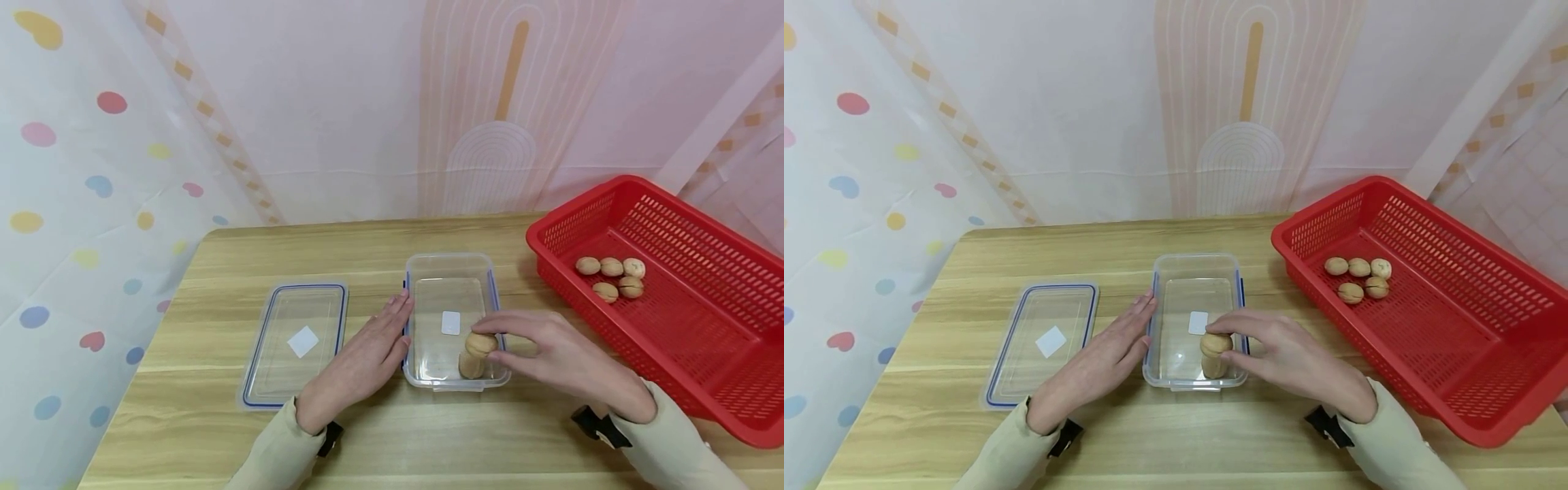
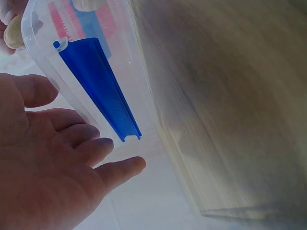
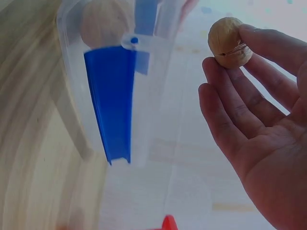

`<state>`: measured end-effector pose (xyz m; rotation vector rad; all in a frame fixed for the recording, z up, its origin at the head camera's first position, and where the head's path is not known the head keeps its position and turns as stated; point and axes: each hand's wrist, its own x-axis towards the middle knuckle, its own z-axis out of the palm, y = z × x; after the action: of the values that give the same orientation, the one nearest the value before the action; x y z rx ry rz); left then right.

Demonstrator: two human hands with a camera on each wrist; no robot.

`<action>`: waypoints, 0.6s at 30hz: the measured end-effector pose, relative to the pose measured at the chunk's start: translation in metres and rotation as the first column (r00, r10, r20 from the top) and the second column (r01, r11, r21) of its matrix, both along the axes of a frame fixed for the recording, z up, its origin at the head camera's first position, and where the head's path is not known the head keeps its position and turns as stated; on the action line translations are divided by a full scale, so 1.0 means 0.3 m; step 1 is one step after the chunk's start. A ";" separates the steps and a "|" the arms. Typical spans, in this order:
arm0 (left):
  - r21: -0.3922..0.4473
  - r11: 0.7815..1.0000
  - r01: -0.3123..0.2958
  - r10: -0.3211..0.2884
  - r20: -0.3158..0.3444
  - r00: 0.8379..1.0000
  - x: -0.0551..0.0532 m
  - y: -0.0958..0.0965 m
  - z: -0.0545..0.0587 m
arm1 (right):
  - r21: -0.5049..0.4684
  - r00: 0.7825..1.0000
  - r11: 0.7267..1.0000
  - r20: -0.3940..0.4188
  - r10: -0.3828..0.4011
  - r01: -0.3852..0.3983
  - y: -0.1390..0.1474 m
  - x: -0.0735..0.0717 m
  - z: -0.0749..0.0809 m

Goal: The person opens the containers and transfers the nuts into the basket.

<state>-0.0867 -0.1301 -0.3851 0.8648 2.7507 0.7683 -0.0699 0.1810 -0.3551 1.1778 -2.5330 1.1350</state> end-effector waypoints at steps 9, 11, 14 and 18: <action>-0.002 1.000 0.000 0.000 -0.011 1.000 -0.001 0.000 -0.006 | -0.014 0.998 0.999 -0.047 -0.051 0.051 0.075 0.027 0.039; -0.002 1.000 -0.002 0.002 -0.005 1.000 -0.001 -0.001 -0.005 | 0.005 0.995 0.996 -0.043 -0.086 0.086 0.090 0.036 0.049; -0.005 1.000 -0.005 0.005 0.004 1.000 -0.001 -0.001 -0.002 | 0.042 0.988 0.988 -0.045 -0.148 0.149 0.111 0.051 0.063; -0.010 1.000 -0.002 0.002 0.002 1.000 -0.002 -0.001 -0.003 | 0.076 0.973 0.970 -0.061 -0.225 0.229 0.143 0.074 0.080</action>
<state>-0.0873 -0.1305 -0.3861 0.8582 2.7516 0.7550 -0.0479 0.2238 -0.3310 0.8906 -2.6146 0.9424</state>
